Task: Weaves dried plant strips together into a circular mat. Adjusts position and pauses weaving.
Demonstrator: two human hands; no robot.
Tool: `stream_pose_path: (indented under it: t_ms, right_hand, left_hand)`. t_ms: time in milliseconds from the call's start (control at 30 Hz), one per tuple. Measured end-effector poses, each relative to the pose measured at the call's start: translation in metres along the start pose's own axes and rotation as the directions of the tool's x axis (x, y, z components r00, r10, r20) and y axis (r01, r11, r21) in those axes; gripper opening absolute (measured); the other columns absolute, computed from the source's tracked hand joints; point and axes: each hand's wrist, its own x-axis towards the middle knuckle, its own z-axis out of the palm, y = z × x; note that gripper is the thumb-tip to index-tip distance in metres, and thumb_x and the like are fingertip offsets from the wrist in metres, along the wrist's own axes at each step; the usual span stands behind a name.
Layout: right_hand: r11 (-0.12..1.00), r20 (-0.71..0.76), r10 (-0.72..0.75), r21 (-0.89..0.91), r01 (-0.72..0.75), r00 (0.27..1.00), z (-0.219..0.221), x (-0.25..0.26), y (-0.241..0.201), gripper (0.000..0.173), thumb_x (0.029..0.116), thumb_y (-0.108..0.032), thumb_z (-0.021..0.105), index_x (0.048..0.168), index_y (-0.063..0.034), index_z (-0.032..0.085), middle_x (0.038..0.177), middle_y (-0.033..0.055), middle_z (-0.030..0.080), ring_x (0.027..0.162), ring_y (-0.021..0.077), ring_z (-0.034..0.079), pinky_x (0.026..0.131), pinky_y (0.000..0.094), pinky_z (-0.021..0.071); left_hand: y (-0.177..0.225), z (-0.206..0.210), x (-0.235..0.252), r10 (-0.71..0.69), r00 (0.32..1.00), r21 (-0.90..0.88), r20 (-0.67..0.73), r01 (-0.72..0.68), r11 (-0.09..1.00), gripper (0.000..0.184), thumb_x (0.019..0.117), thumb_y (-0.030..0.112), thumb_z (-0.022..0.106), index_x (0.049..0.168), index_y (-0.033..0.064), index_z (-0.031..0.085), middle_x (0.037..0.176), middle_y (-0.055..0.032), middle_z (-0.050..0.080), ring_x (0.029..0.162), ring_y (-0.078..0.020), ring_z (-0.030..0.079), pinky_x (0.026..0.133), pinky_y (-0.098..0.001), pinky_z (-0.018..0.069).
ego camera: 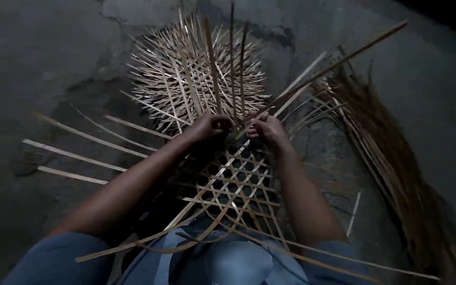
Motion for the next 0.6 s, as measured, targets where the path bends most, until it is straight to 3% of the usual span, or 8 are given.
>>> stream_pose_path:
  t_ms: [100, 200, 267, 333, 400, 467, 533, 600]
  right_hand:
    - [0.996, 0.23, -0.079, 0.048, 0.07, 0.97, -0.012, -0.001, 0.009, 0.037, 0.1088, -0.028, 0.05, 0.141, -0.0109, 0.054, 0.112, 0.0054, 0.075, 0.078, 0.0092, 0.07, 0.063, 0.0225, 0.057]
    - [0.939, -0.007, -0.194, 0.289, 0.187, 0.981, 0.01, -0.016, 0.038, 0.028, 0.1098, -0.038, 0.044, 0.108, -0.0175, 0.062, 0.073, -0.0065, 0.057, 0.052, 0.0008, 0.048, 0.048, 0.0159, 0.0434]
    - [0.884, -0.161, -0.223, 0.381, 0.27, 0.961, 0.022, -0.019, 0.048, 0.041, 0.1099, -0.048, 0.035, 0.085, -0.0221, 0.054, 0.068, -0.0088, 0.052, 0.05, 0.0031, 0.045, 0.047, 0.0197, 0.0421]
    - [0.886, -0.213, -0.307, 0.292, 0.36, 0.928, 0.026, -0.025, 0.048, 0.047, 0.1113, -0.047, 0.025, 0.094, -0.0191, 0.06, 0.079, -0.0052, 0.064, 0.052, 0.0048, 0.053, 0.048, 0.0208, 0.0473]
    - [0.919, -0.178, -0.349, 0.126, 0.373, 0.92, 0.03, -0.033, 0.036, 0.051, 0.114, -0.038, 0.021, 0.126, -0.0119, 0.063, 0.099, 0.001, 0.073, 0.055, 0.0056, 0.058, 0.05, 0.0212, 0.0517]
    - [0.963, -0.101, -0.27, -0.038, 0.267, 0.958, 0.032, -0.031, 0.018, 0.048, 0.1145, -0.031, 0.025, 0.144, -0.0098, 0.057, 0.111, 0.0046, 0.075, 0.056, 0.008, 0.061, 0.053, 0.0247, 0.054]
    - [0.97, 0.015, -0.139, -0.199, 0.14, 0.99, 0.029, -0.027, 0.001, 0.05, 0.1135, -0.04, 0.029, 0.14, -0.0126, 0.061, 0.107, 0.001, 0.076, 0.059, 0.0072, 0.062, 0.056, 0.0256, 0.0535]
    - [0.972, 0.113, -0.12, -0.19, 0.14, 0.986, 0.018, -0.022, 0.002, 0.06, 0.1115, -0.051, 0.027, 0.118, -0.0109, 0.071, 0.101, 0.0018, 0.075, 0.059, 0.0082, 0.06, 0.054, 0.0253, 0.0506]
  left_hand:
    - [-0.003, 0.002, 0.002, 0.006, 1.0, 0.02, -0.017, -0.006, 1.0, 0.022, 0.0993, 0.016, 0.066, 0.12, 0.02, 0.071, 0.106, -0.0017, 0.074, 0.088, -0.0155, 0.07, 0.085, -0.0464, 0.0574]
    - [-0.013, 0.004, 0.0, 0.044, 0.998, -0.019, -0.043, -0.045, 0.999, 0.021, 0.0994, 0.016, 0.066, 0.12, 0.0194, 0.071, 0.107, 0.0002, 0.074, 0.089, -0.0123, 0.07, 0.085, -0.0415, 0.058]
    - [-0.016, 0.007, -0.003, 0.062, 0.996, -0.045, -0.067, -0.065, 0.997, 0.021, 0.0994, 0.015, 0.066, 0.12, 0.0193, 0.071, 0.109, 0.0006, 0.073, 0.091, -0.0117, 0.07, 0.087, -0.0412, 0.0579]
    - [-0.018, 0.01, -0.005, 0.08, 0.992, -0.029, -0.097, -0.083, 0.996, 0.021, 0.0993, 0.015, 0.067, 0.119, 0.0204, 0.071, 0.109, 0.0016, 0.074, 0.093, -0.0113, 0.071, 0.088, -0.0419, 0.0583]
    - [-0.015, 0.012, -0.007, 0.12, 0.986, 0.043, -0.118, -0.115, 0.992, 0.021, 0.1005, 0.017, 0.065, 0.121, 0.0201, 0.072, 0.115, 0.0005, 0.073, 0.101, -0.0134, 0.07, 0.093, -0.0444, 0.0562]
    - [-0.012, 0.014, -0.007, 0.188, 0.973, 0.152, -0.137, -0.167, 0.974, 0.021, 0.1024, 0.021, 0.062, 0.121, 0.019, 0.073, 0.117, -0.0046, 0.073, 0.106, -0.0201, 0.069, 0.096, -0.0494, 0.0546]
    - [-0.011, 0.016, -0.009, 0.247, 0.957, 0.187, -0.151, -0.218, 0.958, 0.021, 0.1026, 0.022, 0.061, 0.119, 0.0187, 0.074, 0.112, -0.0078, 0.072, 0.103, -0.0241, 0.069, 0.093, -0.0514, 0.0546]
    - [-0.016, 0.013, -0.013, 0.251, 0.958, 0.094, -0.137, -0.239, 0.966, 0.021, 0.1021, 0.019, 0.062, 0.119, 0.017, 0.073, 0.115, -0.0048, 0.072, 0.104, -0.0175, 0.069, 0.095, -0.0446, 0.0555]
